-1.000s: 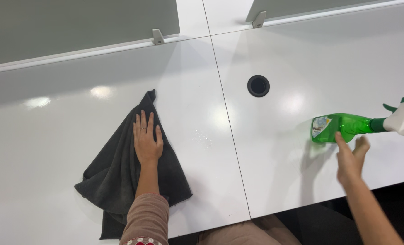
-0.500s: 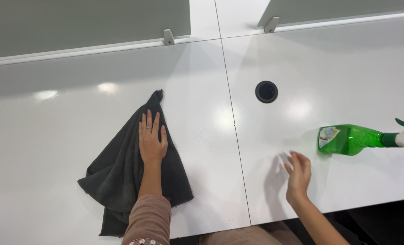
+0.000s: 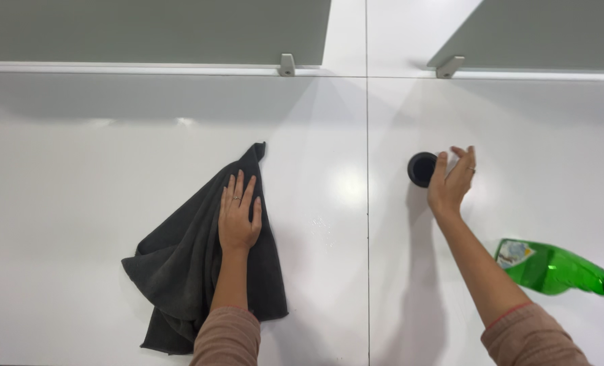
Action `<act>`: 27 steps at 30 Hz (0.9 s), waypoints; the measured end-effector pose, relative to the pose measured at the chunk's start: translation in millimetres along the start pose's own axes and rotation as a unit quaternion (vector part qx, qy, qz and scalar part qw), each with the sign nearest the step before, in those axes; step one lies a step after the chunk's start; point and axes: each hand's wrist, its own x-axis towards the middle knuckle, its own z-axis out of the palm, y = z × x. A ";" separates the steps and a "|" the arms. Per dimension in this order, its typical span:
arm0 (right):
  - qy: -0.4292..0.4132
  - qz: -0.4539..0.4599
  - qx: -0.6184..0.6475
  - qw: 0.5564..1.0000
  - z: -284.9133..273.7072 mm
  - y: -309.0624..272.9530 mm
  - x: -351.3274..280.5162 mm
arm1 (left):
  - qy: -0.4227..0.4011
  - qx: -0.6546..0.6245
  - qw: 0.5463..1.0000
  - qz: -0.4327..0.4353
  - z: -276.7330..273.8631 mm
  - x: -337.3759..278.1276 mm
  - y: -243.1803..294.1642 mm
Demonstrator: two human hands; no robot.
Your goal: The person sprays a white desk with a green spray bottle and wipes the surface with a grey cloth.
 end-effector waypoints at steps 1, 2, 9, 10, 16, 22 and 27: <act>0.005 -0.006 -0.033 0.999 4.5 7.0 10.4 | 0.002 0.001 1.000 0.001 0.4 0.3 -0.3; 0.010 -0.012 -0.066 0.998 8.6 13.7 18.3 | -0.001 0.005 1.000 -0.002 0.8 0.6 -0.6; -0.014 -0.038 -0.149 0.988 14.2 24.2 14.2 | -0.004 0.008 1.000 0.007 0.7 6.3 -3.2; -0.011 -0.034 -0.147 0.988 12.1 22.6 11.8 | -0.005 0.005 1.000 0.014 0.4 3.3 -1.5; -0.010 -0.010 -0.145 0.989 8.7 14.7 11.9 | -0.023 0.045 0.999 0.008 3.3 5.5 3.8; -0.011 -0.008 -0.154 0.988 7.7 13.9 11.4 | -0.038 0.104 0.994 0.020 20.5 10.4 20.0; -0.012 -0.009 -0.154 0.988 7.6 12.7 11.2 | -0.052 0.086 0.994 0.051 50.3 24.2 67.2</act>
